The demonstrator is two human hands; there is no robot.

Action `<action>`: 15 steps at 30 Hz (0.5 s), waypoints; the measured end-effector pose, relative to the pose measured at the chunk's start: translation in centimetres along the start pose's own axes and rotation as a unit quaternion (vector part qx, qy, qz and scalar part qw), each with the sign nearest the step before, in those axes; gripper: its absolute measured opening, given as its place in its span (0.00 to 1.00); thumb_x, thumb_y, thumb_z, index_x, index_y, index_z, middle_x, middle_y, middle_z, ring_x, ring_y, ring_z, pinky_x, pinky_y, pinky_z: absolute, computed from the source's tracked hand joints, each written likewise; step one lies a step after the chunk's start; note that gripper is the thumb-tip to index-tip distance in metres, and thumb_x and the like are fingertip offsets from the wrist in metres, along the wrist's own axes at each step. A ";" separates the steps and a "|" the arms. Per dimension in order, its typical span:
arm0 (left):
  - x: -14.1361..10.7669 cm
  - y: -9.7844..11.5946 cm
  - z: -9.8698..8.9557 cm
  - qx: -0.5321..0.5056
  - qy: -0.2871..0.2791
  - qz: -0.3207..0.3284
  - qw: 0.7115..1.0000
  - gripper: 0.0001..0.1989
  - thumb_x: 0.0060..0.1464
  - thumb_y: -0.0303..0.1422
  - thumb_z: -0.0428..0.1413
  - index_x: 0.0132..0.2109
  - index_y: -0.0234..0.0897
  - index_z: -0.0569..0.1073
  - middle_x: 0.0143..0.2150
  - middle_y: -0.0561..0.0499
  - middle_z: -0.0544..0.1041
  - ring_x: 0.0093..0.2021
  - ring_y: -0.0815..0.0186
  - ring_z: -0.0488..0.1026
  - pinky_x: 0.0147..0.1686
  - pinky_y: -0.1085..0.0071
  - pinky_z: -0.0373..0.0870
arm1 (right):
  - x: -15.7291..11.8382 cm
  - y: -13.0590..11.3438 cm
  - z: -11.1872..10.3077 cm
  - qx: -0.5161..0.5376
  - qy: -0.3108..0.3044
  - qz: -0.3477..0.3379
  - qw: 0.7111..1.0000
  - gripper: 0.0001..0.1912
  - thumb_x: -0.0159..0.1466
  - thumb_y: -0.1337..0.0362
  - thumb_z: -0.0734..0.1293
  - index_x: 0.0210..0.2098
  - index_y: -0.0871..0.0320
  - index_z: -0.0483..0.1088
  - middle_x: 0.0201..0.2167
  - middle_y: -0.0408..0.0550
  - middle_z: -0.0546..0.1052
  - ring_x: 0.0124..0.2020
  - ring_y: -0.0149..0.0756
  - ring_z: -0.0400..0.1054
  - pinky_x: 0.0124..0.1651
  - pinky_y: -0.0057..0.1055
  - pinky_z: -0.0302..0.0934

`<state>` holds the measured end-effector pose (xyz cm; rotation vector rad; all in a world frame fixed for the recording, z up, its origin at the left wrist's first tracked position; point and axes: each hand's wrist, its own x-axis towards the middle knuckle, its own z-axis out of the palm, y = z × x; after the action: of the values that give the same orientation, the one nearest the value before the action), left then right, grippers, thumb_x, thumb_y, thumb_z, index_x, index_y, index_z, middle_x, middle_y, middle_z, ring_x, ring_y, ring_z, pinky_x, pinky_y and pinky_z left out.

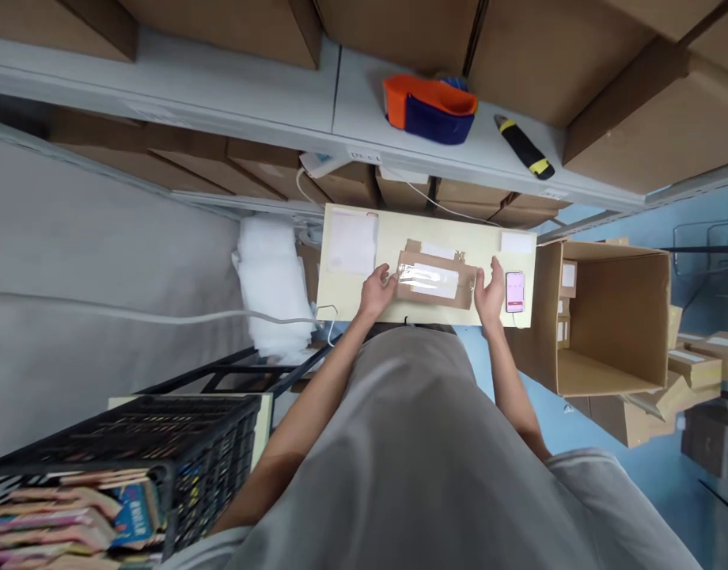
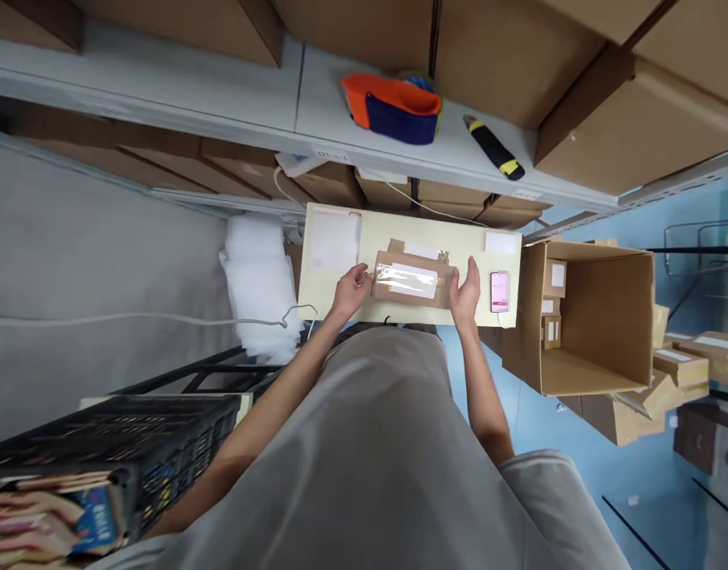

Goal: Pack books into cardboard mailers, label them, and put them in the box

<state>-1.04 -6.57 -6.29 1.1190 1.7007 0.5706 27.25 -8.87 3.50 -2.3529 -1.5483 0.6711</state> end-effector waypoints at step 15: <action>-0.4 1.0 5.6 0.093 0.076 -0.035 0.992 0.33 0.54 0.57 0.74 0.56 0.40 0.79 0.51 0.37 0.89 0.55 0.40 0.86 0.56 0.53 0.79 | -0.6 1.6 7.0 0.001 -0.195 0.112 0.974 0.53 0.80 0.35 0.49 0.86 0.71 0.35 0.77 0.73 0.71 0.77 0.56 0.70 0.74 0.43 0.66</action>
<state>4.50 -7.21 -7.62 1.1643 1.9495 0.4704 24.82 -10.38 -3.07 -2.5284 -1.4238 1.2503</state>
